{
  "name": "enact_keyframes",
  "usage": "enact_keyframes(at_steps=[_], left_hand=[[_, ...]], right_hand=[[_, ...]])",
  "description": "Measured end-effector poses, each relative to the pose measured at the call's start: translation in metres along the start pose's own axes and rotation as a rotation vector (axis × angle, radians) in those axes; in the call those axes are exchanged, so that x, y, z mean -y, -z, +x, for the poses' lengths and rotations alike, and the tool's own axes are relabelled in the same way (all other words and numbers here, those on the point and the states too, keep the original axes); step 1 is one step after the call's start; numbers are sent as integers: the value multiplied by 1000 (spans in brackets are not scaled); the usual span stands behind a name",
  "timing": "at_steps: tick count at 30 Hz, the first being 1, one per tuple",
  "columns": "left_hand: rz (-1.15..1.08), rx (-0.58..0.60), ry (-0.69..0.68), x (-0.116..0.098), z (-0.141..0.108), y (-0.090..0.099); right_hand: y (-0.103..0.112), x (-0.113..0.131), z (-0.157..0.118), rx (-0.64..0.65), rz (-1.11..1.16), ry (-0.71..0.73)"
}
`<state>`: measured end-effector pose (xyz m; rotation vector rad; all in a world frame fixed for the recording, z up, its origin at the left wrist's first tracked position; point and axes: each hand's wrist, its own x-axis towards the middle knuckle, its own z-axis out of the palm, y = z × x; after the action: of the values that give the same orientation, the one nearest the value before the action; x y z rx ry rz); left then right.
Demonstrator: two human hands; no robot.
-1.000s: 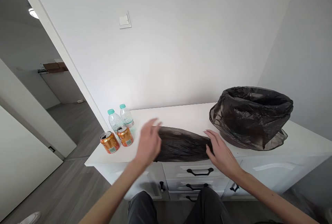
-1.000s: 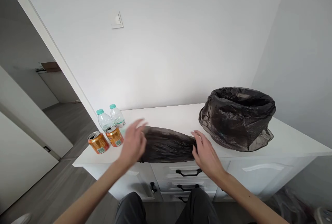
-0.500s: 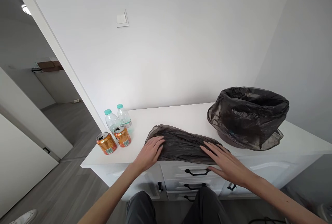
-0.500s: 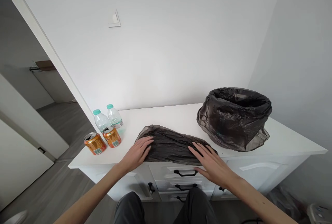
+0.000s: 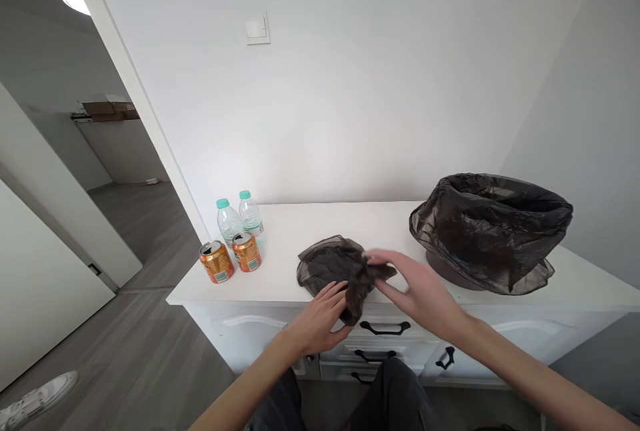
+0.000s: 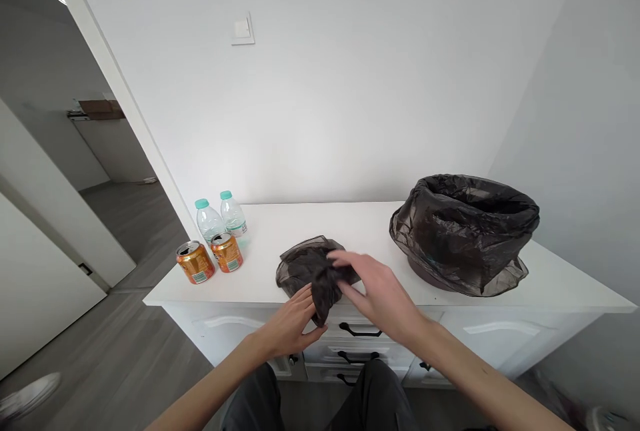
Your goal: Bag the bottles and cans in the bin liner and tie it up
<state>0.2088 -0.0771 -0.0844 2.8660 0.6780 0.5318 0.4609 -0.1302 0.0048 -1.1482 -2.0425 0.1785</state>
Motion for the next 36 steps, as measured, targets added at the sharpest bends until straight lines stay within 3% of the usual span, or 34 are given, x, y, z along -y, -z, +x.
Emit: enact_keyframes(at_steps=[2, 6, 10, 14, 17, 20, 24, 27, 30, 33, 36], left_hand=[[-11, -28, -3, -4, -4, 2], [-7, -45, 28, -13, -21, -4], [40, -172, 127, -17, -45, -16], [107, -415, 281, -11, -51, -21], [125, -320, 226, 1, -36, -18], [30, -187, 205, 14, -19, -13], [-275, -255, 400, 24, -15, 0], [-457, -324, 541, 28, -18, 12], [-535, -370, 624, 34, -16, 19], [-412, -458, 747, 39, -10, 19], [-72, -552, 619, 38, -4, 20]], right_hand=[[-21, -2, 37, -23, 9, -89], [-80, -30, 93, 84, -140, -194], [-135, -60, 103, 269, -286, -283], [-161, -74, 96, 317, -278, -303], [-154, -76, 94, 295, -264, -275], [-124, -69, 86, 216, -231, -120], [-71, -57, 53, 359, -119, 149], [-50, -54, 27, 422, -60, 145], [-56, -62, 19, 332, 24, -62], [-79, -72, 23, 226, 13, -285], [-103, -71, 29, 98, -177, -336]])
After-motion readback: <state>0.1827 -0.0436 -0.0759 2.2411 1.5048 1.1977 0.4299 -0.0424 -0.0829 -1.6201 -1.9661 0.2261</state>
